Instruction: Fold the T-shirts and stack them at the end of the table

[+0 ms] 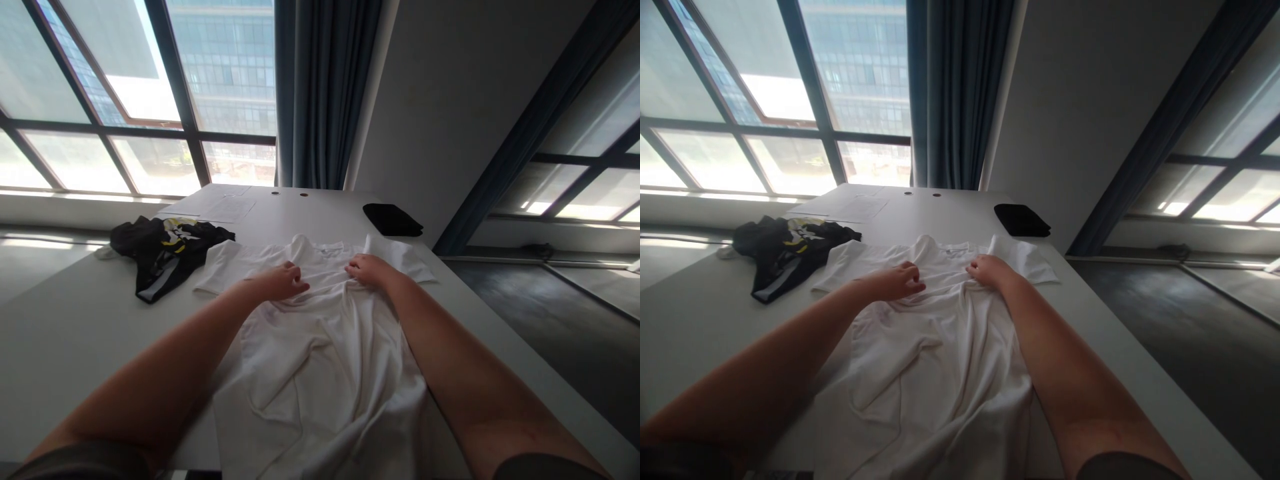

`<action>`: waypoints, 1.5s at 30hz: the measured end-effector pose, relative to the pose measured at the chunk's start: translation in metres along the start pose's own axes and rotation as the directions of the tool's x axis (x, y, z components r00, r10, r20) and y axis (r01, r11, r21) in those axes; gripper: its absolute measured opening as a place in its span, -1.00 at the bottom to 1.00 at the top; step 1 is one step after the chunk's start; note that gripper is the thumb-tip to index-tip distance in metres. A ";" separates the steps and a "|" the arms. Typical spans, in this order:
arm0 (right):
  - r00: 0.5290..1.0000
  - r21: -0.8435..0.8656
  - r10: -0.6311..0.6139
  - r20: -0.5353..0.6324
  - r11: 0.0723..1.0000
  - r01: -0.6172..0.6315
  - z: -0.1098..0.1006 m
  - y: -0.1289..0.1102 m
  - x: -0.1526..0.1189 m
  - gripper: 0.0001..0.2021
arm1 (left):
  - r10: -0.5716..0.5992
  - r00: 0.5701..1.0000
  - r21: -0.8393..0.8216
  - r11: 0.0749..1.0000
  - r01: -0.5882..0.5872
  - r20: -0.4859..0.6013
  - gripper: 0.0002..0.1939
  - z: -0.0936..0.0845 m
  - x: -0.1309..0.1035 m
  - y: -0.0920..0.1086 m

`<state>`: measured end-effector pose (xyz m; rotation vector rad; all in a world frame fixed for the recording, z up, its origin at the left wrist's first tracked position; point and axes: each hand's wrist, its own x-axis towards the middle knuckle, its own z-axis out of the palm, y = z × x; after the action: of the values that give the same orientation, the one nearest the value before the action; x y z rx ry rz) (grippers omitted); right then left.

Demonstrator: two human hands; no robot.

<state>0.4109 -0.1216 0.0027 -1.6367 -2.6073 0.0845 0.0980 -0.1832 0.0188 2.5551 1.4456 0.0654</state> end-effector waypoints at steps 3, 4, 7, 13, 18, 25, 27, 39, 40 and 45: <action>0.998 -0.056 0.020 -0.052 0.998 -0.023 0.005 0.004 0.001 -0.62 | -0.130 0.974 0.077 0.986 0.146 -0.184 -0.45 0.017 0.007 -0.012; 0.995 -0.055 0.027 -0.091 0.998 -0.032 0.009 0.006 0.001 -0.65 | -0.165 0.965 0.074 0.980 0.184 -0.204 -0.43 0.022 0.010 -0.016; 0.984 0.046 0.091 -0.151 0.995 -0.085 0.023 0.015 0.002 -0.68 | -0.320 0.919 0.016 0.943 0.333 -0.230 -0.41 0.030 0.018 -0.031; 0.936 0.117 0.331 -0.120 0.941 -0.317 0.034 0.028 0.006 -0.56 | -0.395 0.912 0.048 0.915 0.402 -0.111 -0.37 0.030 0.024 -0.047; 0.835 0.129 0.547 -0.058 0.834 -0.537 0.035 0.046 0.006 -0.37 | -0.542 0.840 0.013 0.840 0.542 -0.029 -0.27 0.024 0.024 -0.056; 0.719 0.069 0.695 0.011 0.717 -0.693 0.037 0.083 -0.005 -0.31 | -0.610 0.792 -0.009 0.793 0.610 -0.029 -0.25 0.019 0.020 -0.069; 0.704 0.067 0.709 0.035 0.701 -0.710 0.037 0.090 -0.013 -0.30 | -0.620 0.784 -0.011 0.784 0.620 -0.031 -0.25 0.020 0.020 -0.073; 0.611 0.039 0.791 0.025 0.610 -0.792 0.046 0.101 -0.068 -0.18 | -0.516 0.844 -0.074 0.856 0.511 -0.145 -0.29 0.025 0.020 -0.091; 0.624 0.034 0.781 0.030 0.623 -0.781 0.044 0.103 -0.073 -0.20 | -0.513 0.846 -0.076 0.858 0.507 -0.145 -0.29 0.025 0.020 -0.091; 0.627 0.008 0.778 -0.037 0.627 -0.779 0.031 0.124 -0.091 -0.35 | -0.513 0.851 -0.027 0.857 0.514 -0.113 -0.30 0.027 0.022 -0.094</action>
<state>0.5595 -0.1501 -0.0399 -2.6058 -1.6452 0.0766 0.0340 -0.1223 -0.0272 2.1037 2.1259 0.1301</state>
